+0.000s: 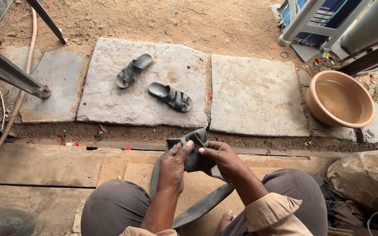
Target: The person sits on the ground holding a rubber inner tube and marks a spot on it with a chalk-like piece, then uses a metal awl-like tool to work on the marked area of the tube. At the end they reach into a small box of supplies beside them.
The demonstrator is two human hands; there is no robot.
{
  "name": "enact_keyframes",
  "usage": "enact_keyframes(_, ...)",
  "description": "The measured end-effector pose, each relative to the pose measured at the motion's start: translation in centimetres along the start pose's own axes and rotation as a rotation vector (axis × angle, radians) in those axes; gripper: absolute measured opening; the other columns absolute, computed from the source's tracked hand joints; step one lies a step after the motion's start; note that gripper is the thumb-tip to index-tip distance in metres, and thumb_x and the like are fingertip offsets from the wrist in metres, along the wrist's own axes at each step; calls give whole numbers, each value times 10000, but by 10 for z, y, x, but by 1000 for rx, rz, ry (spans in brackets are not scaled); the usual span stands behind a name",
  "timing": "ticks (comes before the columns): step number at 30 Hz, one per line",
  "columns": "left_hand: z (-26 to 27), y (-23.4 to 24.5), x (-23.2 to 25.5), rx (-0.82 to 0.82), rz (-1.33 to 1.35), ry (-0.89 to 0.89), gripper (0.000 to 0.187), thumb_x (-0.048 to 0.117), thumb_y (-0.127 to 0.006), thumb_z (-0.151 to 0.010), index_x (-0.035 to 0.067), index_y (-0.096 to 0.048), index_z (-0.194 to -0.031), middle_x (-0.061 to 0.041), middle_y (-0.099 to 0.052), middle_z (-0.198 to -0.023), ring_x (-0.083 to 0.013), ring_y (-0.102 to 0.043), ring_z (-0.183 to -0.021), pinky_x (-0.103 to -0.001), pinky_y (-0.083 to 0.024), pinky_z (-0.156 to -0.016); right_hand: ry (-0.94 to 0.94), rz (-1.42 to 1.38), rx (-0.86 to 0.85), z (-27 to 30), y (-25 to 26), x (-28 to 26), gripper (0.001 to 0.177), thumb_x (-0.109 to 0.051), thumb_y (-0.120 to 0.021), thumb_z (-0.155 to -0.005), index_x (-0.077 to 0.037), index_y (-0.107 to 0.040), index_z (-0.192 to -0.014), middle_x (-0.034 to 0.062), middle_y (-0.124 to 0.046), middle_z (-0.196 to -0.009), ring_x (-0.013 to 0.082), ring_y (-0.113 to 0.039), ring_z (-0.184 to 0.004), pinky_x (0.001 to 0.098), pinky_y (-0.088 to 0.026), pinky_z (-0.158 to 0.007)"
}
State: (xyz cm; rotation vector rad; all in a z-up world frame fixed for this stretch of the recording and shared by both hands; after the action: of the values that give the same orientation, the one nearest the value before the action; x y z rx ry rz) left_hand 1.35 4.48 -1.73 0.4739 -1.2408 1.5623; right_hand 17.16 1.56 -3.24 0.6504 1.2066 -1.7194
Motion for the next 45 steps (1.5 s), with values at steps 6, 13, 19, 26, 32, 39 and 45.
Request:
enact_keyframes(6,4,-4,2,-26,12,-19,306,241,-739,-912,30,-761,-1133,-68,-767,-1009,-132,-703,-973,-291,-561,-913,30,6,11,0,1,2,230,-152,-705,-949,27,-723,-1092,72,-741,-891,121,-690,-744,281,-578,-671)
enact_keyframes(13,4,-2,3,49,-158,-27,277,268,-727,-933,19,-792,-1035,-60,-769,-903,-120,-683,-832,-272,-545,-785,17,69,102,-7,11,12,189,-135,-710,-929,21,-735,-1034,61,-731,-843,112,-664,-694,273,-557,-622)
enact_keyframes(19,9,-1,5,102,-302,-9,330,338,-681,-948,32,-797,-988,-54,-756,-829,-113,-682,-785,-273,-553,-746,6,94,131,-6,6,7,197,-129,-715,-920,30,-732,-1036,71,-736,-838,115,-677,-690,276,-574,-632)
enact_keyframes(26,7,3,-1,94,-369,-15,381,367,-650,-976,13,-793,-976,-63,-732,-807,-113,-655,-756,-275,-537,-705,6,65,109,-6,8,9,209,-129,-715,-915,42,-729,-1035,84,-744,-847,126,-696,-702,288,-593,-660)
enact_keyframes(32,8,1,-2,75,-370,-20,366,346,-638,-983,17,-796,-965,-60,-735,-798,-115,-665,-737,-272,-549,-687,12,114,118,-8,12,13,210,-136,-717,-926,45,-735,-1031,85,-741,-843,121,-688,-698,285,-586,-654)
enact_keyframes(39,9,-1,3,110,-481,-60,348,355,-639,-980,48,-801,-962,-56,-744,-795,-109,-667,-738,-277,-544,-676,11,79,112,-7,7,8,223,-140,-713,-921,43,-721,-1049,91,-748,-876,135,-712,-726,303,-607,-684)
enact_keyframes(45,-5,-7,14,-8,-146,-87,345,315,-633,-1005,-3,-762,-969,-79,-770,-869,-140,-690,-789,-275,-567,-755,73,37,-19,0,-14,-25,261,-180,-711,-928,28,-702,-1087,84,-751,-914,136,-724,-794,309,-621,-760)
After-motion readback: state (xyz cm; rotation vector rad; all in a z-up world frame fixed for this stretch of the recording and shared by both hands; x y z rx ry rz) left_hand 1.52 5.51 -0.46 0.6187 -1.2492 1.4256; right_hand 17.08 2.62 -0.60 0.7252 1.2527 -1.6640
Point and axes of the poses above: each hand's wrist, its own z-axis away from the middle knuckle, its own y-axis out of the back of the hand, x = y × z, the point moved 5 cm from there along -z, towards the middle knuckle
